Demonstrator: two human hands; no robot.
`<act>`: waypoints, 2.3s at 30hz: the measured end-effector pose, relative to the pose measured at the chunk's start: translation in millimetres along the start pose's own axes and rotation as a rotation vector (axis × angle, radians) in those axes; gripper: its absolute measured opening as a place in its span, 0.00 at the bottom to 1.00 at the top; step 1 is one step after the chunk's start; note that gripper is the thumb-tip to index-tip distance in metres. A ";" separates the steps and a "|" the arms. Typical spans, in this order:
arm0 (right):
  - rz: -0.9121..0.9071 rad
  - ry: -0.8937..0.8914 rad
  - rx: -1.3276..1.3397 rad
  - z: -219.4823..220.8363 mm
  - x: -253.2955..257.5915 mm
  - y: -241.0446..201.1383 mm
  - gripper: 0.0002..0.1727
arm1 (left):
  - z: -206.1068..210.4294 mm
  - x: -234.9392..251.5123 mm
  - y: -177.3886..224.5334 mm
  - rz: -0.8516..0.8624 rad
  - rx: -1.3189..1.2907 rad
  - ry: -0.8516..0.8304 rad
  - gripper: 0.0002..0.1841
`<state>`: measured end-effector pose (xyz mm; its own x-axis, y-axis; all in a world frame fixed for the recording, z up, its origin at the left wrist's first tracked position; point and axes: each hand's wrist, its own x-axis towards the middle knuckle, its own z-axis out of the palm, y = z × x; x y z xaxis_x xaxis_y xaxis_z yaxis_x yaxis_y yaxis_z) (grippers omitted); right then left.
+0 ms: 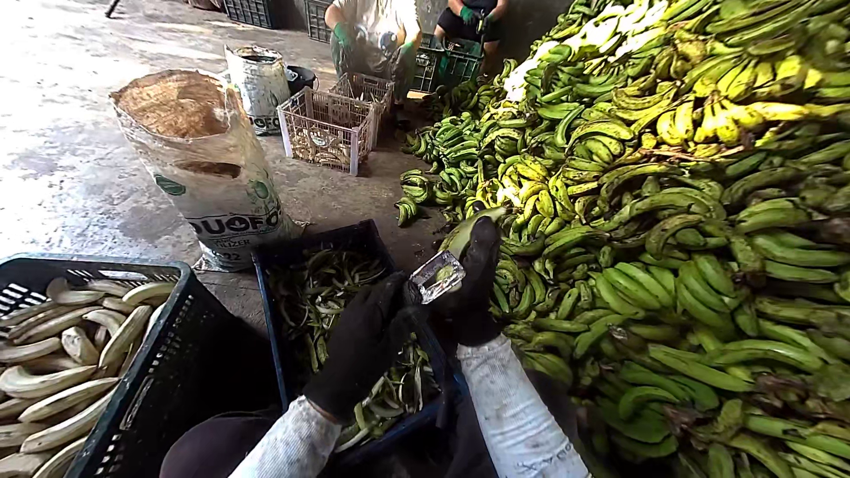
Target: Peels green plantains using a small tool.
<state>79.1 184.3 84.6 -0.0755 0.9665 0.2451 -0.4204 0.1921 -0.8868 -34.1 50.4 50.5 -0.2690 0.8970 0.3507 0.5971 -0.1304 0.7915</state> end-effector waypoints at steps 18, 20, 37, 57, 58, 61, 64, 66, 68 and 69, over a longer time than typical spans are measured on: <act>0.315 -0.200 0.339 -8.2 1.0 15.8 0.17 | -2.4 16.3 -28.8 0.025 0.231 0.086 0.30; 0.284 -0.133 0.456 -4.3 6.6 15.1 0.16 | -0.3 13.3 -25.6 0.092 0.284 0.167 0.30; 0.541 -0.880 -0.188 -34.6 -3.5 -0.9 0.14 | -19.8 29.9 -38.8 -0.115 0.249 -0.007 0.28; 0.389 -0.425 0.892 -59.9 4.5 54.8 0.19 | 22.4 16.0 -27.5 0.182 0.267 0.035 0.30; 0.421 -0.460 0.805 -58.2 2.0 50.7 0.22 | 21.8 17.9 -29.1 0.145 0.244 0.014 0.30; 0.485 -0.453 0.585 -50.4 -2.4 37.9 0.27 | 16.0 19.5 -29.4 0.091 0.264 -0.020 0.30; 0.526 -0.228 0.266 -42.8 -2.0 36.0 0.22 | 17.1 15.3 -24.5 0.070 0.361 -0.022 0.28; 0.444 -0.266 0.071 -46.3 -5.5 41.2 0.22 | 19.7 13.5 -22.5 -0.017 0.338 -0.049 0.28; 0.346 -0.396 -0.111 -49.6 -10.0 42.1 0.22 | 17.1 16.0 -22.5 -0.131 0.248 -0.067 0.28; 0.304 -0.478 -0.208 -52.3 -12.6 40.7 0.21 | 13.8 18.2 -22.3 -0.196 0.195 -0.075 0.28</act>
<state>110.2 188.9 24.9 -0.5831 0.8089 0.0747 -0.1341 -0.0052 -0.9910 -41.9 75.5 32.3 -0.3409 0.9270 0.1566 0.6752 0.1255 0.7269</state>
